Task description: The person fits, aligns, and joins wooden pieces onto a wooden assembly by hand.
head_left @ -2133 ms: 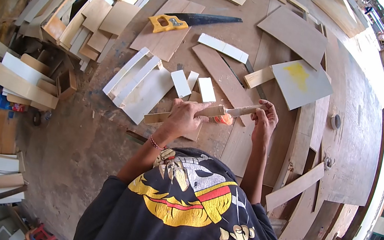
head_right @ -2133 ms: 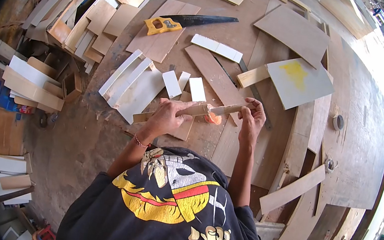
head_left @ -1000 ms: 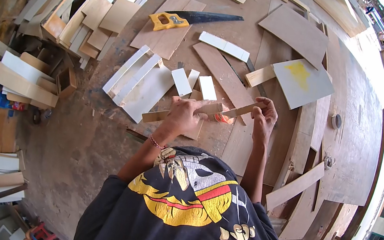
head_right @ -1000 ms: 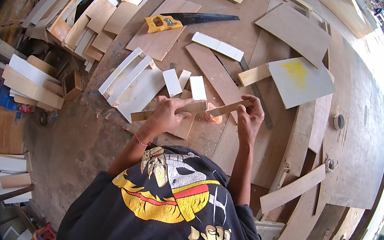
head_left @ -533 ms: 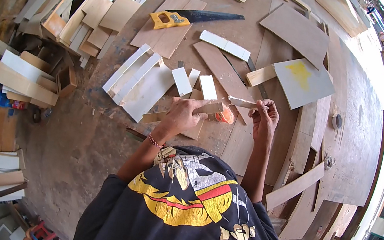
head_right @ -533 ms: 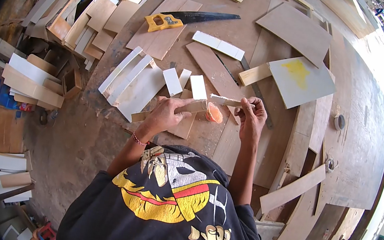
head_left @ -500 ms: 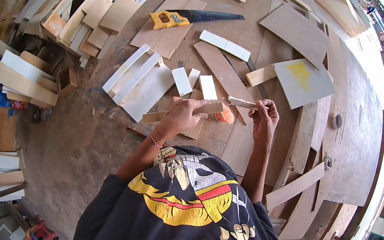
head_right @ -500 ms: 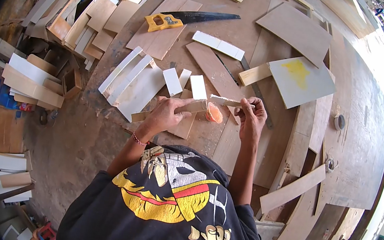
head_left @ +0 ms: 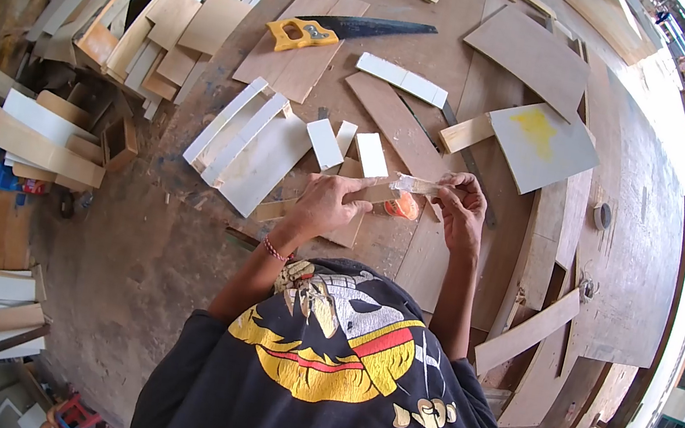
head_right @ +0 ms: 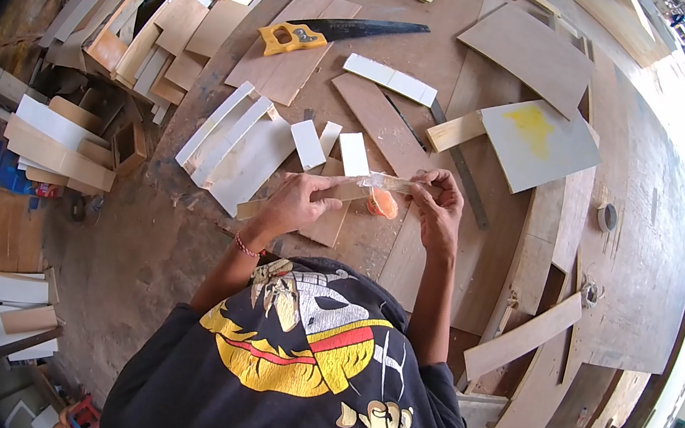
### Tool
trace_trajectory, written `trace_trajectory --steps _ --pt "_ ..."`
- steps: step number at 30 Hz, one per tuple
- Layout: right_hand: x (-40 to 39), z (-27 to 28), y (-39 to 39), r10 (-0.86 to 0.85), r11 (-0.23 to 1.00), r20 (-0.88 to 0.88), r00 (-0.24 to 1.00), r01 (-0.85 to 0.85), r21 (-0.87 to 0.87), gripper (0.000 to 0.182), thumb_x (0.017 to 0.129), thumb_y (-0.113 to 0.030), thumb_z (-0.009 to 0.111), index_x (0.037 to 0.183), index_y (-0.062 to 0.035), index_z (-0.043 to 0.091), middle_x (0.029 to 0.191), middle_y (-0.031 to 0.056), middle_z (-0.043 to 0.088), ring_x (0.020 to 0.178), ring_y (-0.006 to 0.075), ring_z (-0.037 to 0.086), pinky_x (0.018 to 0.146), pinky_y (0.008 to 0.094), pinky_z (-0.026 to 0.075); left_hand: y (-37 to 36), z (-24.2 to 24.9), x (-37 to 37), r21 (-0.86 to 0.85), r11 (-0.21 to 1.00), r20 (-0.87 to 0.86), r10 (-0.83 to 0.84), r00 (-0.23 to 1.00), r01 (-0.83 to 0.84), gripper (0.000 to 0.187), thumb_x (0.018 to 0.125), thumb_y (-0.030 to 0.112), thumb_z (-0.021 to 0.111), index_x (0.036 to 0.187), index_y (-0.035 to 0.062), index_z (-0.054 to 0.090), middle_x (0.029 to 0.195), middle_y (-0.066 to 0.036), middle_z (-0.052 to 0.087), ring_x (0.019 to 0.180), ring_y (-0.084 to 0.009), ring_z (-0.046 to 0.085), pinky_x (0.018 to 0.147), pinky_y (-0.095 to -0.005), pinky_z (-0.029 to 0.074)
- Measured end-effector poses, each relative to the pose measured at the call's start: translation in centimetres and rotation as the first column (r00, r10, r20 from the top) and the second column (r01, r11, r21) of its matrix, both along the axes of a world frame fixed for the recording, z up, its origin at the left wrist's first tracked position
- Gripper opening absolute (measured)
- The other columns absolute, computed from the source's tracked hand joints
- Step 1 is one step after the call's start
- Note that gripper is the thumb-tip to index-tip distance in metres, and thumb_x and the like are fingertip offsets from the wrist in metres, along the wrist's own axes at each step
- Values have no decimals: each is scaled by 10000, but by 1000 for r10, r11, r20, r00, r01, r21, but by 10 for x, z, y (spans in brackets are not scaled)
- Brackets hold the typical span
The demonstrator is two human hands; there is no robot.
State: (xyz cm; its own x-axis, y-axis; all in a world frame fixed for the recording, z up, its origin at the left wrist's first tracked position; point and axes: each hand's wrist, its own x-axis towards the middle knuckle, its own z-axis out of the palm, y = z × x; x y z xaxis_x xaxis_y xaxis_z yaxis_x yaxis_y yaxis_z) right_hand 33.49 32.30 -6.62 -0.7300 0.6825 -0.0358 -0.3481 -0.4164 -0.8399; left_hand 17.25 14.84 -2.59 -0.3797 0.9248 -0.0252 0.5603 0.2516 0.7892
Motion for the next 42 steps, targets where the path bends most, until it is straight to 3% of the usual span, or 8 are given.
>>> trace_trajectory --steps 5,7,10,20,23,31,42 --pt "-1 -7 0 13 1000 27 1000 -12 -28 184 780 4 658 901 -49 530 909 79 581 774 115 588 651 242 498 0 5 1 -64 998 73 8 997 -4 407 773 205 687 1155 87 612 742 -192 635 583 -231 579 711 -358 427" --pt "2 -11 4 16 998 18 1000 -15 -65 182 776 16 647 902 -42 530 904 74 586 760 119 600 639 237 499 -1 -3 1 27 1000 -58 11 998 -9 398 776 218 684 1153 105 619 769 -157 652 607 -208 570 777 -350 381" --pt "5 -7 7 6 999 36 999 -4 -52 180 772 29 636 905 -35 532 895 70 589 751 120 605 630 229 500 -2 0 -1 -28 1000 -23 5 1000 -6 390 777 228 682 1147 120 625 796 -125 664 623 -195 564 819 -340 338" --pt "11 -5 11 -116 992 43 992 113 59 177 768 34 623 912 -32 543 901 66 589 736 109 578 635 233 488 -4 -11 -6 -36 998 -120 43 992 -47 382 764 224 690 1127 119 634 910 -155 661 756 -257 628 784 -357 396" --pt "8 -3 9 -44 996 40 998 41 74 171 768 39 620 907 -25 543 895 69 589 742 110 577 638 233 484 -3 -7 -4 -76 996 -120 35 992 -44 385 763 222 690 1132 128 633 917 -143 663 735 -244 624 779 -346 389" --pt "-2 3 4 -118 977 152 981 88 192 146 774 62 571 882 -26 530 852 47 575 677 83 545 605 225 476 -1 -1 2 -114 993 -102 -4 995 -8 418 757 195 691 1167 164 616 895 -122 667 768 -204 607 800 -331 292" --pt "6 6 6 -36 978 201 979 -6 207 144 751 65 569 863 -19 538 827 52 575 683 96 547 602 226 464 0 -14 0 -94 993 -140 54 989 -68 411 755 197 699 1151 124 622 857 -131 664 764 -216 615 790 -338 315"
